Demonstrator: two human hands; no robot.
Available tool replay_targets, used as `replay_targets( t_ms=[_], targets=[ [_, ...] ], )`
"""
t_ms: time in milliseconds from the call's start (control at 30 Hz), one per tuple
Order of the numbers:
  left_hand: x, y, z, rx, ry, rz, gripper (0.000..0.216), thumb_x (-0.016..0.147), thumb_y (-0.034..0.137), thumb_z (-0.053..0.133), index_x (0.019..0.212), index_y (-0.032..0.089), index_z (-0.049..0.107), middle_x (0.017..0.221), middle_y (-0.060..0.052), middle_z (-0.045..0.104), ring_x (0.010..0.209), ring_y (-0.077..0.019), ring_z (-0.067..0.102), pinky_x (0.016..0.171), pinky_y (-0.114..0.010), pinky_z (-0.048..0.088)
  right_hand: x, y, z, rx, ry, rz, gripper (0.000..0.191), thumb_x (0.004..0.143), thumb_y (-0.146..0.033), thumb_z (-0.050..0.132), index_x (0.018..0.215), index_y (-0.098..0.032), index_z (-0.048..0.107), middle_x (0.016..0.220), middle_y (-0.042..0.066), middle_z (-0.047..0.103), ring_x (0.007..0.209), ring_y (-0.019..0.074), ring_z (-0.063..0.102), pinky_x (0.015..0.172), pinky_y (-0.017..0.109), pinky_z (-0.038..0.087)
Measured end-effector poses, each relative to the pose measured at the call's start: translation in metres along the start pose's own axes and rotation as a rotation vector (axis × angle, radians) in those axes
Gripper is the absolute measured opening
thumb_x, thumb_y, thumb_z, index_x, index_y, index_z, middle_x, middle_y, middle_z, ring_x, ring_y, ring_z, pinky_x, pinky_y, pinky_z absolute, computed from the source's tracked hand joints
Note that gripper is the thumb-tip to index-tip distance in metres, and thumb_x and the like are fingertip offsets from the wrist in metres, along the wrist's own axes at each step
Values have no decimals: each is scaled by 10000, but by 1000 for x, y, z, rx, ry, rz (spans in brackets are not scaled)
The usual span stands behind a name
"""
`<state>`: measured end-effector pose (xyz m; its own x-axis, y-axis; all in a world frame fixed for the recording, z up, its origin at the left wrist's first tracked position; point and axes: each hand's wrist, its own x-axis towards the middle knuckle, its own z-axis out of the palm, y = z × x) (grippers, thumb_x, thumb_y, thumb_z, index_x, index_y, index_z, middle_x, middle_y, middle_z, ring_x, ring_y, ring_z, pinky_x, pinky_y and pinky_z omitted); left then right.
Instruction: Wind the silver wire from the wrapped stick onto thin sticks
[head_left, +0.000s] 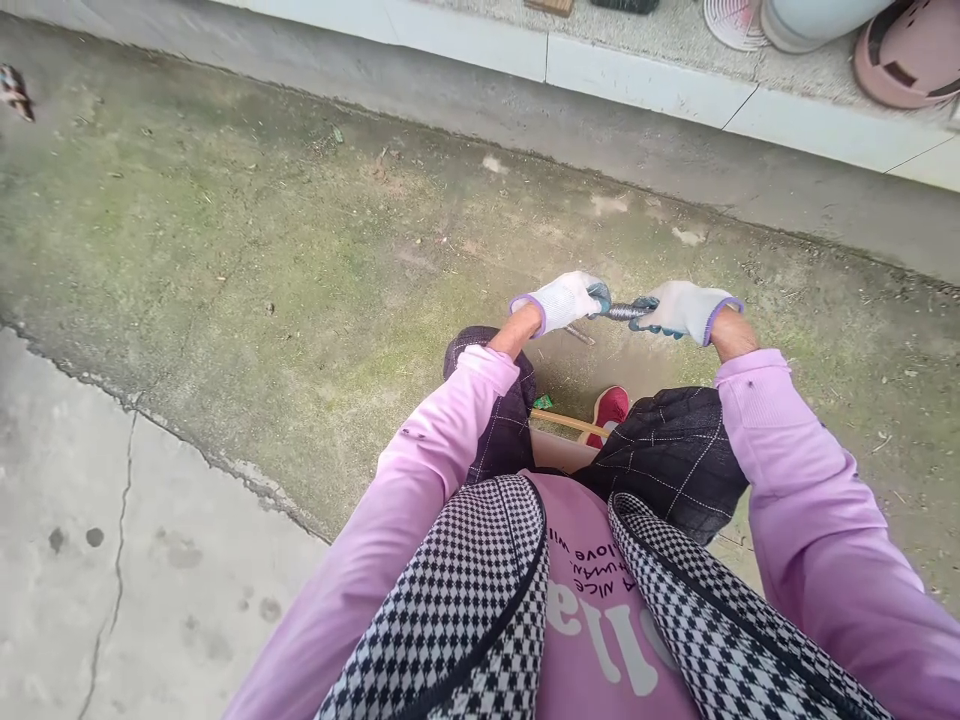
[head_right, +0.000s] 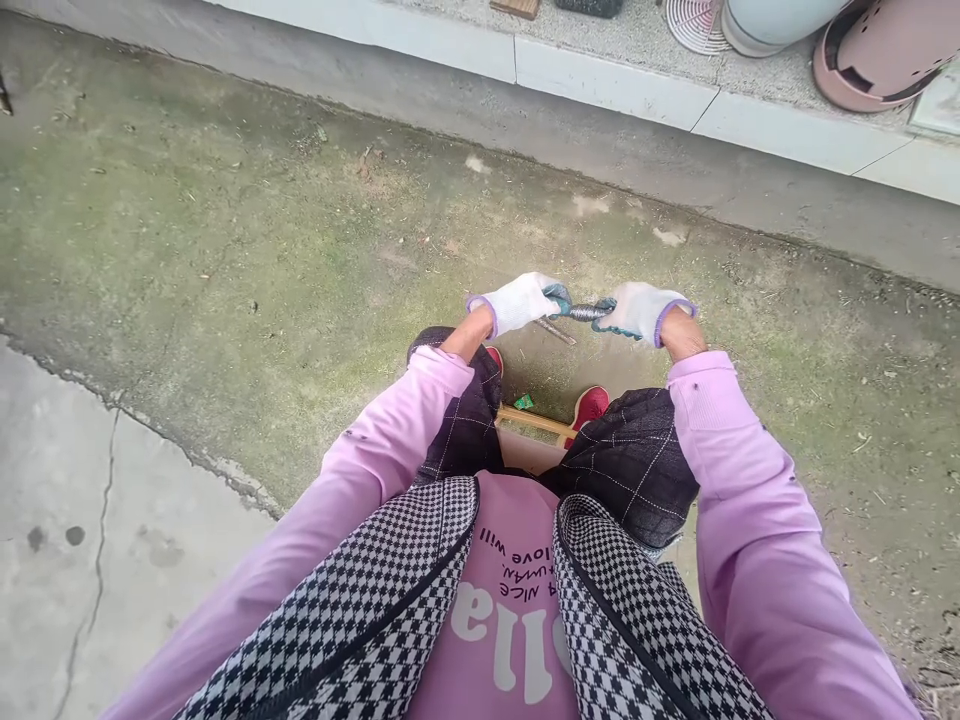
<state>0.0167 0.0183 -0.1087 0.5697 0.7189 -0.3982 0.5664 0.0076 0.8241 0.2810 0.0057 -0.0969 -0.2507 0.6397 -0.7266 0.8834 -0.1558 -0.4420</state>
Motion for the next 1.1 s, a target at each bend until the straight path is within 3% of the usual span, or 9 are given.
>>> replay_targets(
  t_ms=[167, 267, 467, 567, 700, 833, 933, 1033, 1100],
  targets=[
    [-3, 0, -3, 32, 44, -1, 183, 952, 149, 713, 934, 203, 886, 834, -6, 775, 847, -195, 688, 878, -304, 560, -1, 0, -9, -117, 43, 122, 233, 930, -424, 1014, 878, -259, 858, 671, 57, 725, 631, 259, 707, 575, 351, 496],
    [-3, 1, -1, 3, 68, -48, 155, 1011, 170, 747, 934, 190, 880, 809, -20, 764, 828, -200, 714, 869, -307, 581, -1, 1, -11, -82, 65, 135, 271, 953, -384, 1019, 830, -267, 808, 670, 63, 716, 605, 241, 684, 554, 343, 491],
    [-3, 12, 5, -398, 67, -93, 146, 1025, 53, 777, 1029, 163, 874, 772, 24, 746, 707, -122, 675, 747, -234, 585, -6, -4, -10, 418, 176, 50, 310, 951, -361, 1086, 926, -253, 796, 738, 48, 755, 573, 178, 635, 490, 288, 556],
    [-6, 20, 2, -524, 102, -131, 183, 1074, 4, 762, 974, 144, 826, 727, 20, 731, 668, -100, 654, 732, -223, 574, -15, -13, -7, 605, 194, -8, 399, 896, -408, 1139, 979, -229, 792, 731, 27, 736, 552, 144, 581, 445, 255, 516],
    [-7, 24, -1, -618, 126, -180, 193, 1094, 49, 855, 960, 157, 768, 675, 40, 713, 605, -80, 652, 692, -190, 537, -28, -24, -3, 724, 155, -99, 542, 860, -597, 1146, 1040, -209, 812, 705, 4, 684, 543, 134, 527, 425, 247, 442],
    [-5, 25, -4, -699, 102, -187, 131, 1055, 54, 876, 1116, 150, 810, 672, 49, 736, 570, -89, 654, 663, -192, 546, -43, -30, -3, 815, 22, -207, 607, 884, -752, 1074, 1009, -233, 785, 636, -31, 535, 521, 149, 450, 425, 275, 383],
    [-8, 27, -8, -767, 91, -167, 270, 1027, 44, 858, 1282, 134, 852, 668, 64, 718, 570, -97, 629, 672, -214, 576, -54, -32, -4, 823, -41, -252, 650, 908, -839, 1032, 969, -259, 746, 607, -42, 472, 503, 151, 393, 425, 283, 342],
    [-11, 30, -10, -811, 108, -143, 294, 1033, 91, 915, 1319, 138, 867, 713, 63, 731, 574, -86, 606, 680, -225, 573, -54, -35, -4, 804, -64, -226, 700, 904, -907, 1008, 977, -263, 744, 636, -12, 552, 500, 158, 417, 415, 297, 336],
    [-10, 32, -9, -811, 155, -164, 226, 1040, 82, 935, 1245, 139, 861, 715, 65, 724, 567, -78, 587, 681, -231, 556, -47, -37, -2, 783, -20, -201, 684, 874, -860, 1049, 994, -259, 747, 718, 27, 664, 546, 176, 522, 444, 311, 422]
  ],
)
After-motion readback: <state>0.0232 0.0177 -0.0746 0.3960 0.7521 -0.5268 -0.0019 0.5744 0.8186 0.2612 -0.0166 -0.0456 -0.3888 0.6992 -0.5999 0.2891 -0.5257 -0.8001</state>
